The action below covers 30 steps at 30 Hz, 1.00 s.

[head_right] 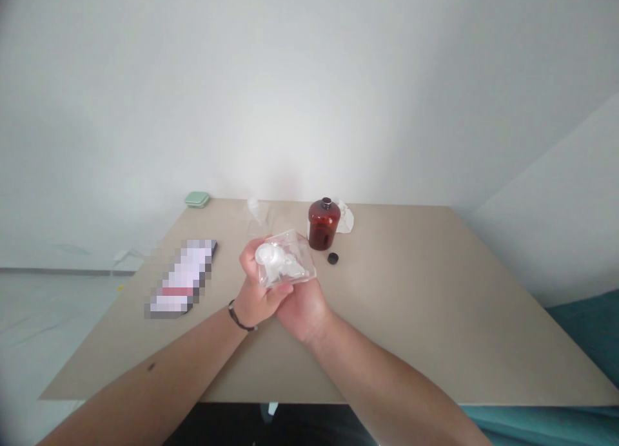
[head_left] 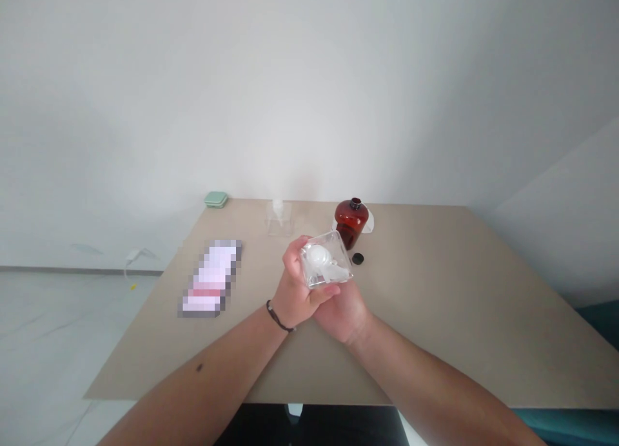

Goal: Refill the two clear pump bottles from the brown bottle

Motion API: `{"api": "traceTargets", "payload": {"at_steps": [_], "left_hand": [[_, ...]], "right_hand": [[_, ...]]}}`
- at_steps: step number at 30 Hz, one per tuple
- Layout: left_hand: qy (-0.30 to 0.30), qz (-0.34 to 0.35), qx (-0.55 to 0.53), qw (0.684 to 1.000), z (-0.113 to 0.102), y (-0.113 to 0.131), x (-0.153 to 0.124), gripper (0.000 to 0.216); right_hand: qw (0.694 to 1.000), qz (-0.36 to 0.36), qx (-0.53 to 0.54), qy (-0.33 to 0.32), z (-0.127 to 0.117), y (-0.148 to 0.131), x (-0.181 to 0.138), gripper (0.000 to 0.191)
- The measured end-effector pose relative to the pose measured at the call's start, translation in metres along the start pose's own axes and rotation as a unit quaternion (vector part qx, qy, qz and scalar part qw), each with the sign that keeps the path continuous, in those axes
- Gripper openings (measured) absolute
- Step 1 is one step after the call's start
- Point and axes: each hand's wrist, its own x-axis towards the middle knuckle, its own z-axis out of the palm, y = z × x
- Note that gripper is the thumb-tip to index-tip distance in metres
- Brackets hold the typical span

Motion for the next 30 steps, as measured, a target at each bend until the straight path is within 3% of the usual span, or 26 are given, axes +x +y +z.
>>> {"api": "traceTargets", "payload": {"at_steps": [5, 10, 17, 22, 30], "left_hand": [[-0.013, 0.006, 0.022, 1.000, -0.007, -0.001, 0.006, 0.085], [-0.012, 0.007, 0.053, 0.999, -0.013, -0.006, 0.013, 0.083], [-0.028, 0.018, 0.132, 0.991, -0.021, -0.014, 0.015, 0.087], [-0.004, 0.049, 0.175, 0.983, -0.027, -0.019, 0.017, 0.085], [-0.008, 0.027, 0.185, 0.982, -0.027, -0.016, 0.018, 0.084]], "right_hand": [[0.997, 0.053, 0.054, -0.011, -0.004, -0.008, 0.001, 0.024], [0.997, 0.040, 0.070, -0.003, -0.013, -0.012, 0.005, 0.031], [0.999, 0.045, 0.010, 0.006, -0.023, -0.014, 0.009, 0.026], [0.997, 0.052, -0.048, 0.035, -0.030, -0.014, 0.010, 0.026], [0.993, -0.036, -0.031, 0.112, -0.021, -0.013, 0.007, 0.020]]}}
